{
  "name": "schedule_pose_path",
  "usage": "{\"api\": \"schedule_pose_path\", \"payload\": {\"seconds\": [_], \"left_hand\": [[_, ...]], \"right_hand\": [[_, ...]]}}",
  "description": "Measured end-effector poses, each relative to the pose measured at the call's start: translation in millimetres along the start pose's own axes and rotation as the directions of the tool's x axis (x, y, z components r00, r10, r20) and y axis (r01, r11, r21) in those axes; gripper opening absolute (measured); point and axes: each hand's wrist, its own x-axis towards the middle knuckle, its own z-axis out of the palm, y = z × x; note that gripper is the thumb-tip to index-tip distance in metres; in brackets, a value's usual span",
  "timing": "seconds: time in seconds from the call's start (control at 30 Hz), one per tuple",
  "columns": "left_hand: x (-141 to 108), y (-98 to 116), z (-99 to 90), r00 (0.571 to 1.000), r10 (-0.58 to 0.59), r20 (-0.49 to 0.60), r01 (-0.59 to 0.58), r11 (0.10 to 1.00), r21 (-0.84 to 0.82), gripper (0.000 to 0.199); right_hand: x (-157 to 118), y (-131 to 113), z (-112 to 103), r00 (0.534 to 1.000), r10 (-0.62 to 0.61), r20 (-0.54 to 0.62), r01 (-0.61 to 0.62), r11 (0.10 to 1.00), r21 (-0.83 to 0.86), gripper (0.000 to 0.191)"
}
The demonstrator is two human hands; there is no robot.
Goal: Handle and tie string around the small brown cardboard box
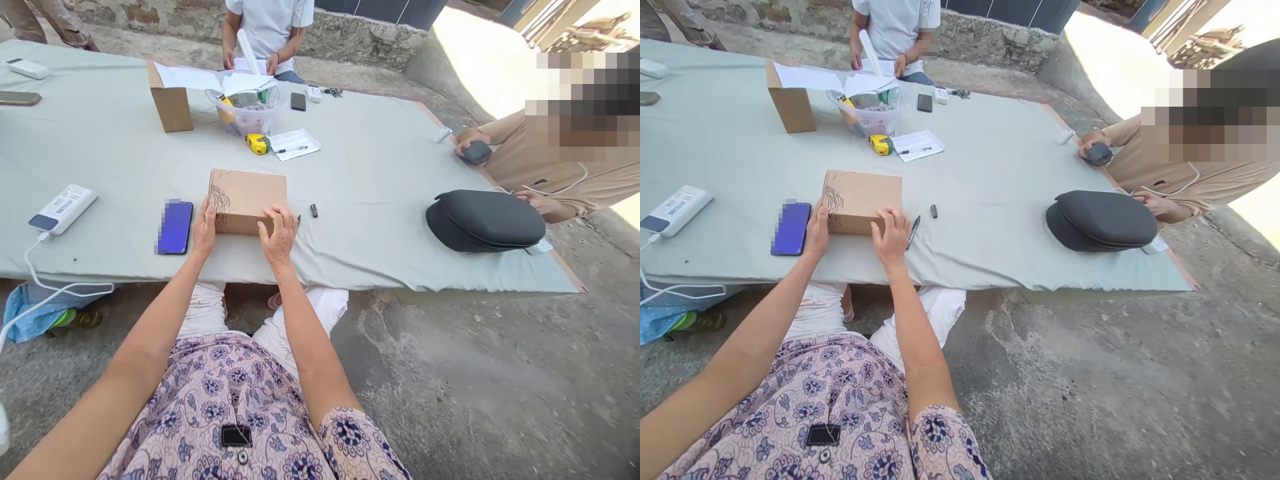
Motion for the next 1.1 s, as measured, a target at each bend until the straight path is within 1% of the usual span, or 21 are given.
{"api": "schedule_pose_path", "payload": {"seconds": [0.1, 0.17, 0.3, 0.4, 0.47, 0.53, 0.6, 0.73, 0.83, 0.97, 1.03, 1.1], "left_hand": [[-3.3, -5.6, 0.5, 0.999, -0.005, 0.038, 0.006, 0.999, -0.035, 0.085], [-5.2, -8.1, 2.7, 0.999, -0.006, 0.050, 0.008, 0.999, -0.039, 0.090], [-8.8, -11.7, 7.8, 0.999, -0.009, 0.032, 0.009, 1.000, -0.023, 0.095], [-10.2, -11.9, 10.6, 1.000, 0.005, 0.014, -0.005, 1.000, -0.010, 0.095], [-9.9, -11.0, 11.8, 1.000, 0.009, -0.015, -0.009, 1.000, -0.005, 0.091], [-8.8, -10.1, 12.8, 0.999, -0.007, -0.044, 0.007, 1.000, -0.010, 0.084], [-7.5, -9.3, 13.9, 0.997, -0.032, -0.064, 0.031, 0.999, -0.021, 0.076], [-7.1, -9.0, 16.5, 0.993, -0.055, -0.101, 0.053, 0.998, -0.019, 0.064], [-8.7, -10.3, 17.8, 0.993, -0.048, -0.105, 0.050, 0.999, 0.017, 0.064], [-9.4, -13.3, 17.6, 0.995, -0.006, -0.101, 0.012, 0.998, 0.055, 0.069], [-8.9, -14.5, 17.2, 0.995, 0.000, -0.101, 0.006, 0.998, 0.062, 0.072], [-8.6, -15.4, 16.8, 0.996, -0.004, -0.094, 0.011, 0.997, 0.071, 0.075]], "right_hand": [[0.1, -6.0, 5.4, 0.999, 0.015, -0.035, -0.016, 1.000, -0.026, 0.030], [3.2, -13.6, 8.3, 0.996, 0.066, -0.056, -0.070, 0.996, -0.062, 0.036], [13.4, -34.8, 14.6, 0.978, 0.190, -0.092, -0.202, 0.969, -0.146, 0.053], [19.0, -46.2, 18.1, 0.966, 0.234, -0.106, -0.248, 0.956, -0.156, 0.059], [20.7, -48.1, 19.1, 0.962, 0.250, -0.112, -0.266, 0.950, -0.163, 0.060], [21.4, -45.0, 18.7, 0.962, 0.249, -0.112, -0.267, 0.947, -0.182, 0.058], [21.5, -37.7, 17.0, 0.969, 0.226, -0.097, -0.241, 0.951, -0.192, 0.054], [20.6, -15.2, 10.4, 0.992, 0.109, -0.063, -0.116, 0.985, -0.126, 0.040], [20.4, 2.6, 3.7, 0.998, 0.036, -0.058, -0.038, 0.998, -0.042, 0.030], [20.4, 20.1, -4.6, 0.998, -0.017, -0.059, 0.024, 0.992, 0.122, 0.030], [18.7, 25.1, -6.5, 0.996, 0.007, -0.095, 0.014, 0.977, 0.214, 0.031], [14.5, 28.3, -4.9, 0.984, 0.110, -0.139, -0.064, 0.953, 0.297, 0.031]]}}
